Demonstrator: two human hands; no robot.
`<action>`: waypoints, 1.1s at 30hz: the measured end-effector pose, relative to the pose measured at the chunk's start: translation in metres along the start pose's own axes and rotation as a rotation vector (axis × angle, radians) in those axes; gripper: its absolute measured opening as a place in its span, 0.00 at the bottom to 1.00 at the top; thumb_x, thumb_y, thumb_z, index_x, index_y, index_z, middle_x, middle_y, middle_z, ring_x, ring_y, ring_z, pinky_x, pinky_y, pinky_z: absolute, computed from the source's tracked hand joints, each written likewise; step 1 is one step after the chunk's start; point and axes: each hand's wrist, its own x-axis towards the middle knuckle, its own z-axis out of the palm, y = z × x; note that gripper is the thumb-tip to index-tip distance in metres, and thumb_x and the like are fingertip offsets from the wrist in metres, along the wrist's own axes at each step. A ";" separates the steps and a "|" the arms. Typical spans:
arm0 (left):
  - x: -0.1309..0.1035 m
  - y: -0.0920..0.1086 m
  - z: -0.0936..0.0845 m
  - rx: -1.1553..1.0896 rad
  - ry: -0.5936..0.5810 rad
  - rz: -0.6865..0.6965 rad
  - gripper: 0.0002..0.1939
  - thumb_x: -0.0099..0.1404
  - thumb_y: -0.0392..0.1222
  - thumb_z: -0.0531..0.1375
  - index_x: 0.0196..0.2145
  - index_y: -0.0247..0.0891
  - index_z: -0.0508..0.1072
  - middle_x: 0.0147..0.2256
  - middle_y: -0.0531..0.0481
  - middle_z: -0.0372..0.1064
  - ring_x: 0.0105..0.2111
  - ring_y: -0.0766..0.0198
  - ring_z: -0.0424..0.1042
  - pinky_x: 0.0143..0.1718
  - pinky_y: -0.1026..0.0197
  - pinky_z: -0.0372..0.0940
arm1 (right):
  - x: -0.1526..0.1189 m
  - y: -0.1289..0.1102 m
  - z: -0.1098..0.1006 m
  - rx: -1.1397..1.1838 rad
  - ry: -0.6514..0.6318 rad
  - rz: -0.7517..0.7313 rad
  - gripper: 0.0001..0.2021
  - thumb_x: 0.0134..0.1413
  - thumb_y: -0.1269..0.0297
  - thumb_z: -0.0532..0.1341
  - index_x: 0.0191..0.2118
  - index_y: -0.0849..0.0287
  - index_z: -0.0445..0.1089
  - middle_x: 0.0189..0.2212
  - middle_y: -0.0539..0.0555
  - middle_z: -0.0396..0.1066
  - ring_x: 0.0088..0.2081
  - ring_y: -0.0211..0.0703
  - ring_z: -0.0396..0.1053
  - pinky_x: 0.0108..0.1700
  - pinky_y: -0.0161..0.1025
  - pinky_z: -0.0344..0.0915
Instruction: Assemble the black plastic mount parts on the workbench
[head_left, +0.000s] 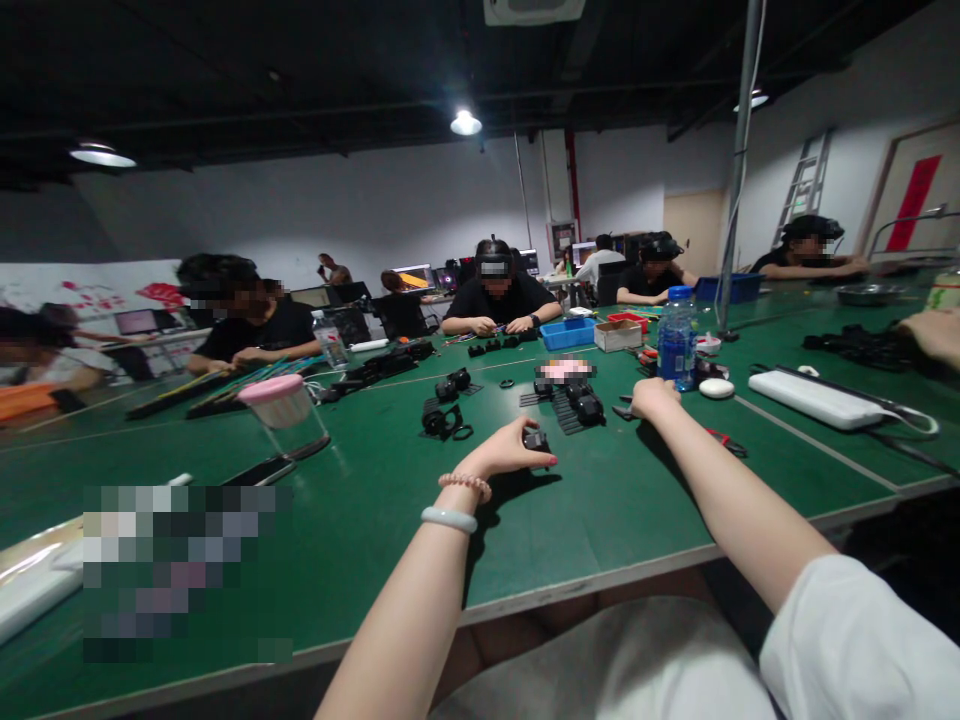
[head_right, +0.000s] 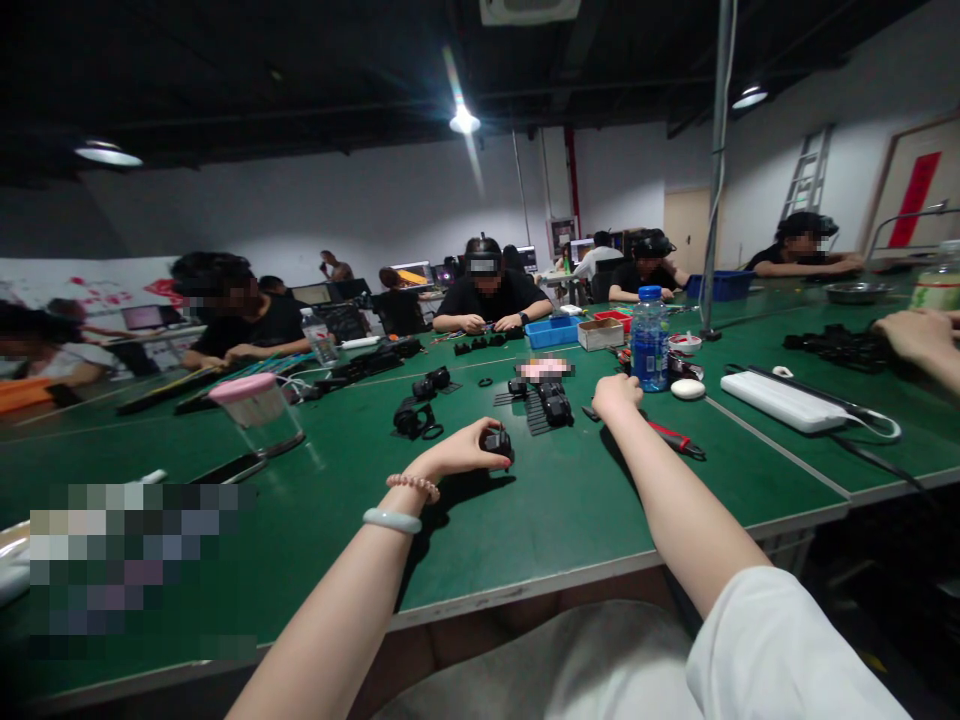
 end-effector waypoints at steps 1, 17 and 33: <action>0.000 -0.002 -0.002 -0.034 -0.038 0.011 0.34 0.39 0.50 0.61 0.44 0.35 0.60 0.35 0.48 0.64 0.34 0.61 0.64 0.34 0.62 0.58 | -0.005 -0.003 -0.004 -0.015 0.074 0.004 0.17 0.38 0.70 0.58 0.39 0.70 0.66 0.41 0.70 0.60 0.44 0.57 0.57 0.37 0.46 0.58; -0.005 -0.002 -0.005 -0.295 -0.133 0.069 0.12 0.47 0.38 0.57 0.32 0.34 0.62 0.25 0.54 0.62 0.23 0.71 0.62 0.25 0.67 0.59 | -0.071 -0.067 0.023 0.627 -0.277 -1.059 0.16 0.38 0.67 0.59 0.38 0.61 0.60 0.30 0.52 0.67 0.31 0.37 0.64 0.32 0.34 0.59; -0.004 -0.006 -0.004 -0.367 -0.132 0.139 0.10 0.49 0.39 0.57 0.31 0.33 0.64 0.27 0.52 0.64 0.25 0.70 0.64 0.27 0.66 0.60 | -0.076 -0.073 0.027 0.785 -0.348 -1.014 0.11 0.38 0.72 0.57 0.31 0.61 0.56 0.25 0.48 0.61 0.28 0.34 0.61 0.31 0.34 0.59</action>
